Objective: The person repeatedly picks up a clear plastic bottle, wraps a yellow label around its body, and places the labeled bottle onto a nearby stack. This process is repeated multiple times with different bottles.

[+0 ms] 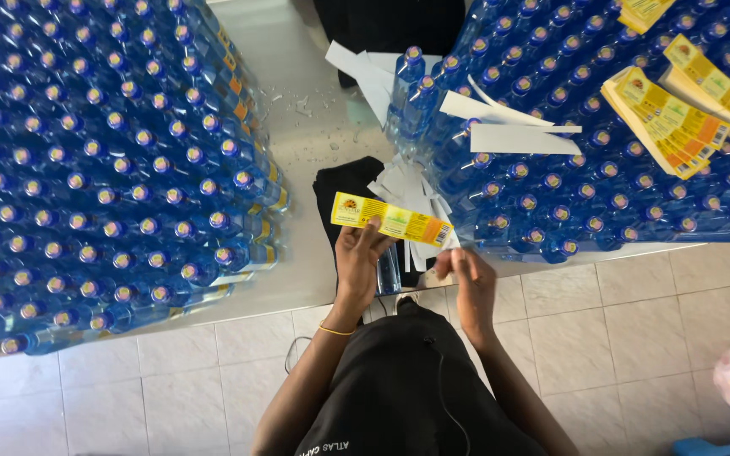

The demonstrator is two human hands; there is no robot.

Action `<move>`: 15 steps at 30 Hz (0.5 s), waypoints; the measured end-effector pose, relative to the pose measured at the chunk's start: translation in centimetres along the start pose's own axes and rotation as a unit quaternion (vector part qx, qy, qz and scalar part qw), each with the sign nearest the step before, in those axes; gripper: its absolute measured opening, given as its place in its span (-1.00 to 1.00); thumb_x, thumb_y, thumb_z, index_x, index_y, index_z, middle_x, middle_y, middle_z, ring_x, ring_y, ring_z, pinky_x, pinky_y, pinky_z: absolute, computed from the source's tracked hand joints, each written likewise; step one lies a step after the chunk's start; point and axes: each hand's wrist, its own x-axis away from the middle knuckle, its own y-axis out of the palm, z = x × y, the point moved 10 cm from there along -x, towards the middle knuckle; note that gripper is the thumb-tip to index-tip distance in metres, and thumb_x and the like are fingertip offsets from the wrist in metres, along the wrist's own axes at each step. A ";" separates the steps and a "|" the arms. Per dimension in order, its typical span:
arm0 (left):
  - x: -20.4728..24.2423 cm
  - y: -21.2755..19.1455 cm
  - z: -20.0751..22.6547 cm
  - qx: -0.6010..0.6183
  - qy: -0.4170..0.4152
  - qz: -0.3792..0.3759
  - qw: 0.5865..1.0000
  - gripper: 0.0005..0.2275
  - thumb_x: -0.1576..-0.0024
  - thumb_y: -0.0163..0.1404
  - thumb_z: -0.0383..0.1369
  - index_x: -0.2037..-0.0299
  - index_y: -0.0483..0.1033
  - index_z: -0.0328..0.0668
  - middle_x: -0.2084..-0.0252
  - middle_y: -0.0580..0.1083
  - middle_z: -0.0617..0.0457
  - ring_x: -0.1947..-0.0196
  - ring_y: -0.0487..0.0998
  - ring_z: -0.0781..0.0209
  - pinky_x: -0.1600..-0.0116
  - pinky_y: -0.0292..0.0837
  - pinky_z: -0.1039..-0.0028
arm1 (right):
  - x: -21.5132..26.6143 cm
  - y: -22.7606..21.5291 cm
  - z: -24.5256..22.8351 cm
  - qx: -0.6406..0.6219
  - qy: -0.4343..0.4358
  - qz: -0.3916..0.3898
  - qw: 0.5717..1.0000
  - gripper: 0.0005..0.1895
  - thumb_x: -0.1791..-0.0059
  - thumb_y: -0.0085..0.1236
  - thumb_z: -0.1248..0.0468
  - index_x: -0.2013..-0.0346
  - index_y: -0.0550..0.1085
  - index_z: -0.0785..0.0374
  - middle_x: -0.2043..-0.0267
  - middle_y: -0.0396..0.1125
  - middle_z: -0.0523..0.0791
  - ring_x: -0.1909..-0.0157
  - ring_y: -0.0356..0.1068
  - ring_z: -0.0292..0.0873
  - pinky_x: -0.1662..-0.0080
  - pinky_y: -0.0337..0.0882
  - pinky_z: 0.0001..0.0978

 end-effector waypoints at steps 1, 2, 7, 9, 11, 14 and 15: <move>0.4 -0.4 -0.3 0.002 -0.002 0.007 1.000 -0.64 -0.36 0.10 -0.38 -0.23 0.28 -0.43 -0.11 0.51 -0.36 -0.09 0.67 -0.30 -0.15 0.68 -0.02 | 0.2 0.5 1.6 0.002 0.005 -0.005 1.000 -0.51 -0.27 -0.01 0.00 0.37 0.64 0.19 0.50 0.46 -0.12 0.35 0.45 -0.20 0.01 0.43 -0.27; 0.7 -0.7 -0.9 0.028 -0.017 0.010 0.999 -0.63 -0.36 0.11 -0.38 -0.24 0.27 -0.43 -0.10 0.48 -0.31 -0.11 0.65 -0.27 -0.18 0.67 0.00 | 0.7 2.0 4.6 -0.080 0.086 -0.056 0.992 -0.65 -0.23 0.02 0.06 0.11 0.57 0.29 0.32 0.46 -0.02 0.25 0.46 -0.13 0.08 0.48 -0.24; 3.0 -4.3 -4.5 0.008 -0.054 0.034 0.998 -0.60 -0.33 0.17 -0.34 -0.22 0.29 -0.42 -0.07 0.46 -0.24 -0.12 0.63 -0.19 -0.24 0.62 -0.04 | 1.7 6.6 9.9 -0.222 0.220 -0.105 0.944 -0.42 -0.14 0.22 -0.04 -0.18 0.37 0.40 0.07 0.36 0.04 0.09 0.40 -0.10 0.06 0.53 -0.24; 4.0 -6.8 -6.5 -0.007 -0.072 0.060 0.996 -0.64 -0.35 0.14 -0.38 -0.21 0.31 -0.41 -0.06 0.46 -0.20 -0.11 0.62 -0.14 -0.29 0.58 -0.05 | 1.7 6.4 10.1 -0.191 0.250 -0.043 0.948 -0.63 -0.13 0.28 0.25 -0.09 0.42 0.48 0.17 0.35 0.01 0.19 0.45 -0.14 0.06 0.56 -0.33; 4.6 -8.0 -6.5 -0.050 -0.089 0.095 0.990 -0.68 -0.32 0.19 -0.36 -0.13 0.37 -0.35 0.04 0.49 -0.14 0.02 0.65 -0.06 -0.16 0.59 0.09 | 1.6 6.1 12.3 -0.138 0.253 -0.049 0.956 -0.60 -0.09 0.36 0.21 -0.03 0.47 0.48 0.19 0.40 0.04 0.22 0.49 -0.15 0.07 0.56 -0.29; 6.1 -11.4 -7.8 -0.141 -0.091 0.159 0.973 -0.71 -0.24 0.31 -0.30 0.03 0.48 -0.28 0.18 0.54 -0.04 0.19 0.61 0.14 0.00 0.53 0.26 | 2.0 5.4 16.6 -0.057 0.254 -0.072 0.963 -0.52 -0.04 0.47 0.11 0.00 0.55 0.47 0.17 0.48 0.12 0.21 0.58 -0.09 0.01 0.56 -0.17; 6.4 -12.7 -7.9 -0.191 -0.072 0.182 0.962 -0.70 -0.19 0.37 -0.28 0.10 0.53 -0.27 0.22 0.57 0.01 0.24 0.54 0.25 0.04 0.45 0.31 | 1.9 5.4 18.0 -0.034 0.246 -0.085 0.965 -0.47 -0.04 0.51 0.05 -0.03 0.58 0.47 0.13 0.52 0.16 0.17 0.63 -0.02 -0.05 0.55 -0.10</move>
